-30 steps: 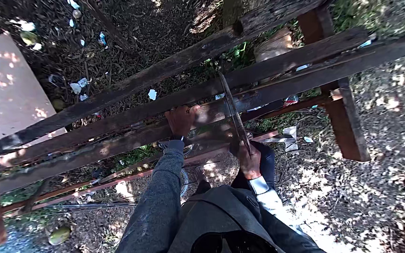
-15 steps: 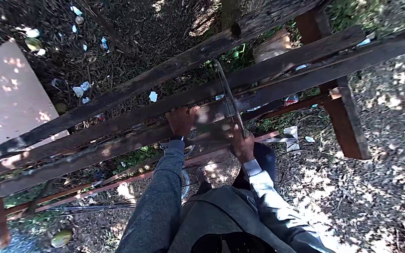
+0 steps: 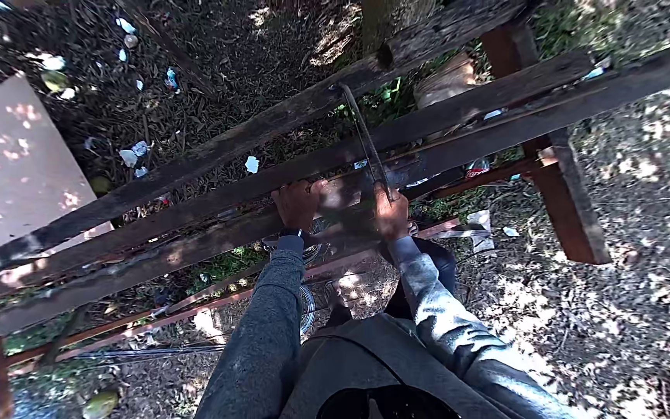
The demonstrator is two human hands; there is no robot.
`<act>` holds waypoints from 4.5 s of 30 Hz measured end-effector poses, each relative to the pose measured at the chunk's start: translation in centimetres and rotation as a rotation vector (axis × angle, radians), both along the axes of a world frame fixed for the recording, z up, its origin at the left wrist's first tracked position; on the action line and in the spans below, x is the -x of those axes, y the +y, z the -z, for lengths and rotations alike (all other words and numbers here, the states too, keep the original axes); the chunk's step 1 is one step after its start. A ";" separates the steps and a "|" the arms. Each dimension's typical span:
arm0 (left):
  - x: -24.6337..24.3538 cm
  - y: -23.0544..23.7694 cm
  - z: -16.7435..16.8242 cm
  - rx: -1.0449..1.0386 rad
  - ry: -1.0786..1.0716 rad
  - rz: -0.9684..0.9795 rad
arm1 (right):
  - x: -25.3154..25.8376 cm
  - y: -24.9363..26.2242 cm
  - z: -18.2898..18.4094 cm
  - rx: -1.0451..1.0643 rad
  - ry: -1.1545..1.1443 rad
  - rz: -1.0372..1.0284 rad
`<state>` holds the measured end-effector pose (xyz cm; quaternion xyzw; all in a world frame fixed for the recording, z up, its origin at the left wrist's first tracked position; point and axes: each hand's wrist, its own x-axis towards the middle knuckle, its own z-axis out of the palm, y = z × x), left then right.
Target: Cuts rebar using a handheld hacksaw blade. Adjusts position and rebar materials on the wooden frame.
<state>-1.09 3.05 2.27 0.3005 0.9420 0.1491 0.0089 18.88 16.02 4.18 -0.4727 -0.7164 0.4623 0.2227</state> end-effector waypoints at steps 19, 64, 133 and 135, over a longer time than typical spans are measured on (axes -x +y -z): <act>-0.1 -0.2 0.0 0.011 -0.016 0.004 | 1.3 0.0 -0.4 0.006 -0.078 0.035; -1.1 -1.4 -1.2 -0.021 -0.050 0.090 | -12.1 -7.9 0.6 0.050 0.223 0.039; -1.1 -1.8 -0.7 -0.040 -0.032 0.103 | -11.8 -7.1 1.3 0.049 0.274 -0.033; -1.2 -2.2 -0.6 -0.056 -0.026 0.122 | -11.3 -7.1 0.1 0.042 0.249 -0.014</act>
